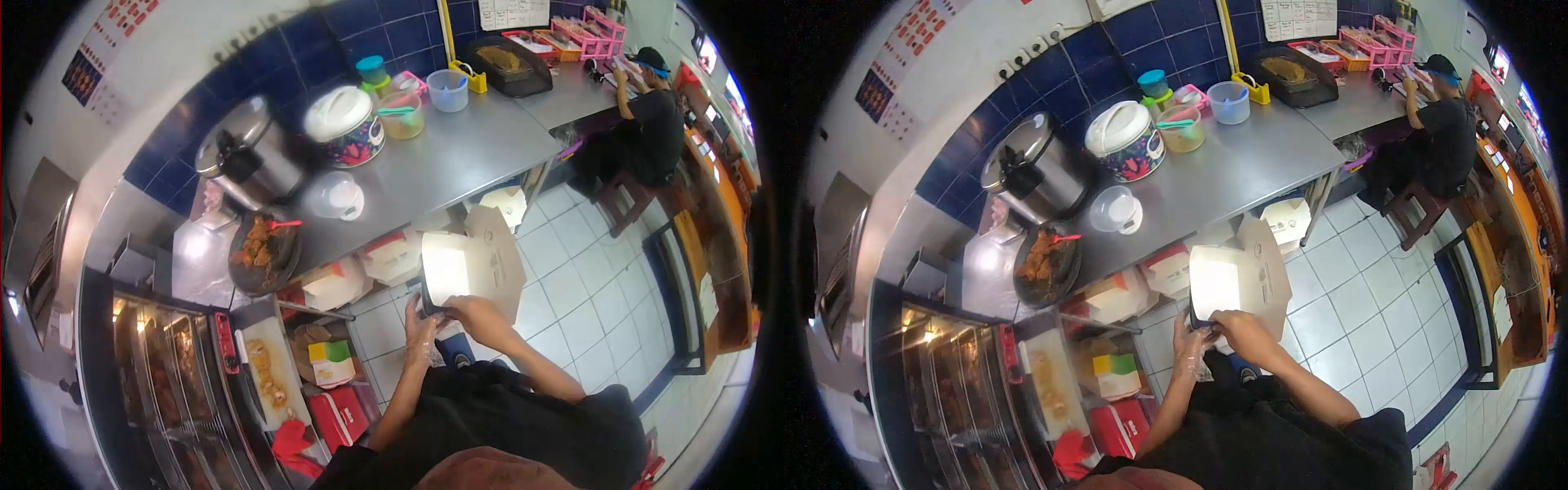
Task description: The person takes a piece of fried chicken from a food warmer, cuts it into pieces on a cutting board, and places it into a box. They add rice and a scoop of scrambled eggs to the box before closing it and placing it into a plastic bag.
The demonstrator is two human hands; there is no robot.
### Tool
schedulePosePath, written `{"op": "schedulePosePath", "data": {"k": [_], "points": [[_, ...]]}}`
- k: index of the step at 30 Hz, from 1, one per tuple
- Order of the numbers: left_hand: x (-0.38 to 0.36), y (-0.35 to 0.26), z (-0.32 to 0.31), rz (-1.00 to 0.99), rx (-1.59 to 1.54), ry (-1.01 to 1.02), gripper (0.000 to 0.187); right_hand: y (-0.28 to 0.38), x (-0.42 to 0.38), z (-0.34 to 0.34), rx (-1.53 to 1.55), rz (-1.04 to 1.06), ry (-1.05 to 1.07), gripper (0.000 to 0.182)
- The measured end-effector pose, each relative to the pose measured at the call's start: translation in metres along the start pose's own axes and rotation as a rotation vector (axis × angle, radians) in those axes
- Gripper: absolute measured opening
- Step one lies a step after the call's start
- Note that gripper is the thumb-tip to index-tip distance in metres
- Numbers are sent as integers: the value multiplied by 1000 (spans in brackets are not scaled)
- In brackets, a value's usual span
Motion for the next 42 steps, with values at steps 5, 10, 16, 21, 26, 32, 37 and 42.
{"op": "schedulePosePath", "data": {"k": [5,10,16,21,26,32,37,42], "points": [[82,-44,-2,-58,-41,10,81,-10,68,53,93,-35,-92,14],[159,-80,37,-116,47,-4,67,14,128,133,188,-24,-227,18],[235,-72,90,-88,-170,-140,72,-22,190,206,-298,-59,-540,22],[301,-44,130,-177,152,-76,76,-170,255,185,-663,-331,-365,30],[275,-78,130,-327,1257,-493,52,-321,284,126,-658,-409,-353,27],[198,-232,174,-384,779,-621,31,-284,284,137,-755,-572,-180,28],[167,-408,307,-546,981,-940,31,-261,274,126,-650,-290,-611,33],[193,-529,460,-302,1062,-967,31,-269,222,92,-556,-561,-1136,35]]}}
Point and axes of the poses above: each hand's wrist, its own x-axis towards the middle knuckle, its own z-axis out of the back of the hand, y = z × x, the point moved 2 cm from there along x, towards the middle knuckle, and after that the axes turned 15 degrees about y, right-handed, at the moved point
